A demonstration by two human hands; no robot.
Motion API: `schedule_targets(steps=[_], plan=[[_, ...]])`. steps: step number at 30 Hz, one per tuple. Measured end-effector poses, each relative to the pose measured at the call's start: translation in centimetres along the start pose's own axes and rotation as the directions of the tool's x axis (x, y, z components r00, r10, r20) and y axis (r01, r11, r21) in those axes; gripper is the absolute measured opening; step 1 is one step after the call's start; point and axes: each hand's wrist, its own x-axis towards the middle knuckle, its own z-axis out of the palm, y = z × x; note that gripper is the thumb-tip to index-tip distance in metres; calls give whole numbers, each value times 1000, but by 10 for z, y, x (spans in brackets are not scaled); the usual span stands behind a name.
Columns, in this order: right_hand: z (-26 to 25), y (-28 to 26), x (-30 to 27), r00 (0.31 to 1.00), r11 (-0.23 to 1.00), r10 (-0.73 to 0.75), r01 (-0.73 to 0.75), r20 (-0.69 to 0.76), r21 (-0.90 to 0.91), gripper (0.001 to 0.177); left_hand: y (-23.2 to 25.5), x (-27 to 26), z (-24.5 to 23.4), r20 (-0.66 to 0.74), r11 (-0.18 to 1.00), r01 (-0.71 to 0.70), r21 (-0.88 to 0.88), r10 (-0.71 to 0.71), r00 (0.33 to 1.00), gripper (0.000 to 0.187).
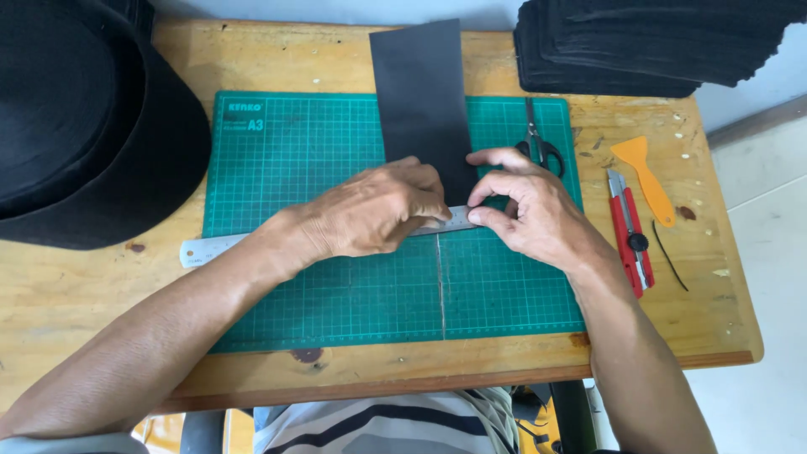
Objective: Measuring and cutting a strip of black material using a ruler and utility knife on a cutting mat
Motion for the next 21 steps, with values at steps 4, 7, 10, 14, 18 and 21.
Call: schedule_targets(steps=[4,7,10,14,18,21], plan=[[1,5,1,1000,1000,26,-26,-7,-11,13,6,13,2,38,999,-51,1,51,998,15],[0,3,3,999,999,43,-43,2,-8,13,4,17,-1,104,998,-16,-60,22,994,17],[-3,-2,2,998,998,58,-58,6,32,11,3,18,-1,147,997,26,-72,-15,989,21],[-18,9,0,972,1000,9,-14,-234,-19,15,5,21,-2,127,999,-13,-51,20,992,15],[-33,65,-10,838,921,30,-235,-545,-311,9,7,19,-2,143,1000,-23,-7,23,989,15],[-49,100,-26,805,823,126,-411,-580,-391,5,11,19,-7,164,1000,-19,-8,20,986,15]])
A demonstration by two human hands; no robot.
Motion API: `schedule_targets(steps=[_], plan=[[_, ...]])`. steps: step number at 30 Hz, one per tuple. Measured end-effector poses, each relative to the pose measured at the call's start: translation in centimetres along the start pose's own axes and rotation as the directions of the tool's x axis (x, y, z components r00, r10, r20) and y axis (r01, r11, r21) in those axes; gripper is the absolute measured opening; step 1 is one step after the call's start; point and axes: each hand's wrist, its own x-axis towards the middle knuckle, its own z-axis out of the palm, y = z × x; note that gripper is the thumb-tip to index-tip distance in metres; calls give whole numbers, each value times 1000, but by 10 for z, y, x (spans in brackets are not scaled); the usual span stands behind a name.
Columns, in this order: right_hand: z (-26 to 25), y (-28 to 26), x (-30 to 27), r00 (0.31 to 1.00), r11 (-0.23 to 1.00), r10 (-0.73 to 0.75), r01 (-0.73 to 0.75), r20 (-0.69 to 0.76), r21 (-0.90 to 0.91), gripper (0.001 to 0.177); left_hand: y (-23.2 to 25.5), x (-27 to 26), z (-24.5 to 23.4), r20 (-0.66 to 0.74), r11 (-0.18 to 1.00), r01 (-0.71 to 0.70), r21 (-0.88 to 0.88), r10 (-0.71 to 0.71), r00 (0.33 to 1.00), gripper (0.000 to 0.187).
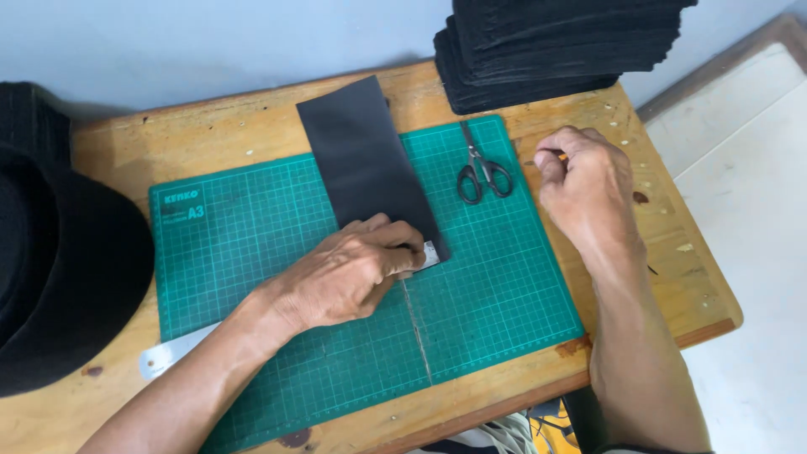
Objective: Measuring and cutting a strip of black material using a ruler and utility knife on a cutting mat
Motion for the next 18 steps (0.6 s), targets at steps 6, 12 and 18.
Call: schedule_targets(steps=[6,12,18], plan=[[-75,-30,-19,910,936,343,-311,233,-164,22,-15,-3,9,-16,991,-134,-31,133,991,12],[-61,-19,-48,891,925,370,-328,262,-190,35,-17,-1,9,-29,989,-148,-25,147,989,12],[-52,-16,-64,893,915,395,-403,214,-9,42,-16,-1,10,-58,985,-173,-10,172,983,10]])
